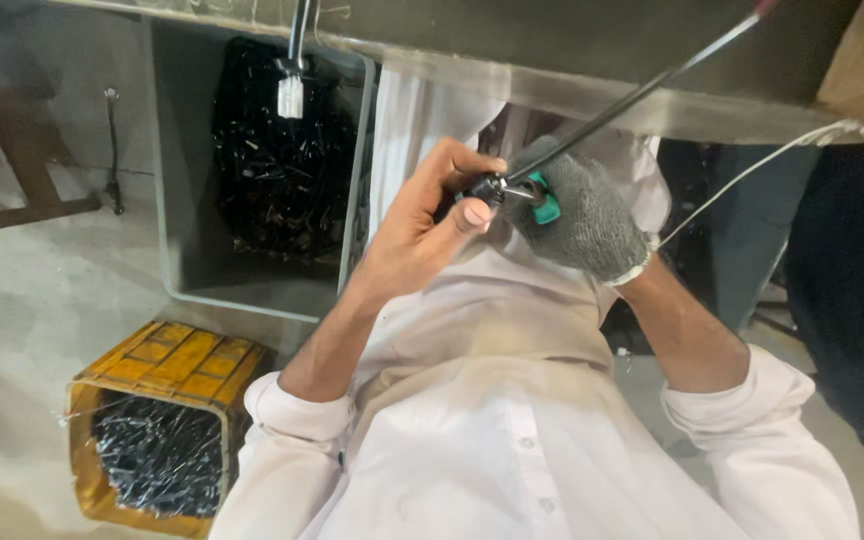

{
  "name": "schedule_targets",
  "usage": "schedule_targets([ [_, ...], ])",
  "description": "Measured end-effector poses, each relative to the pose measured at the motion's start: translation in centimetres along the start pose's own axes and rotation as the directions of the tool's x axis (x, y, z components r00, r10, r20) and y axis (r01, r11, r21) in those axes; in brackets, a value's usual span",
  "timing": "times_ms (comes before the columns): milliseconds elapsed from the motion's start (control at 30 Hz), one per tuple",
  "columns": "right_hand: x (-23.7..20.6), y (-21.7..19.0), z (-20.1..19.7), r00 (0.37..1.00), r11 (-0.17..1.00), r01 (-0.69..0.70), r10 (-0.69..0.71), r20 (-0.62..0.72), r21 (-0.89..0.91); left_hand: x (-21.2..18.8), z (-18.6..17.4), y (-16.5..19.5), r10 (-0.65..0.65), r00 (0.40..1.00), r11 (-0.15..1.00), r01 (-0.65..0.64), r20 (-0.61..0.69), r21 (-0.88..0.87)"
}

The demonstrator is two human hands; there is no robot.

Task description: The person strips the outer insulation from multiple black wires using pliers, then drops the processed wires into a bin below the table. The person handles each wire one at a time, repeating the same stripping motion throughout the clip.

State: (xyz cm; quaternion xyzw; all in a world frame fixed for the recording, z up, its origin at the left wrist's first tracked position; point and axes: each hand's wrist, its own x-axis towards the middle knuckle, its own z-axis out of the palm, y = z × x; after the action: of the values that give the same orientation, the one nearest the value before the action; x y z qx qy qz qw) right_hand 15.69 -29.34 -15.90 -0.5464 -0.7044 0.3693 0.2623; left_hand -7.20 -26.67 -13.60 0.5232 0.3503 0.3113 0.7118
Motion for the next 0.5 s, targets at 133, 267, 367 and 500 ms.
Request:
schedule_targets([
  [133, 1.1, -1.7, -2.4, 0.996, 0.992, 0.080, -0.075, 0.051, -0.101, -1.5, 0.6, -1.1, 0.163, 0.983, 0.985, -0.167, -0.084, -0.039],
  [267, 3.0, -4.2, -6.2, 0.981, 0.967, 0.183, -0.191, -0.028, -0.178, -4.4, -1.1, -2.4, 0.740, 0.433, 0.671, -0.434, -0.514, 0.601],
  [367, 5.1, -4.4, -8.4, 0.900, 0.774, 0.212, -0.392, -0.188, -0.597, -6.3, -4.7, -3.8, 0.618, 0.513, 0.703, -0.021, -0.596, 0.711],
  [500, 6.4, -2.9, -9.4, 0.847, 0.720, 0.232, -0.480, -0.227, -0.654, -6.7, -8.6, -4.3, 0.458, 0.600, 0.555, 0.384, -0.656, 0.738],
])
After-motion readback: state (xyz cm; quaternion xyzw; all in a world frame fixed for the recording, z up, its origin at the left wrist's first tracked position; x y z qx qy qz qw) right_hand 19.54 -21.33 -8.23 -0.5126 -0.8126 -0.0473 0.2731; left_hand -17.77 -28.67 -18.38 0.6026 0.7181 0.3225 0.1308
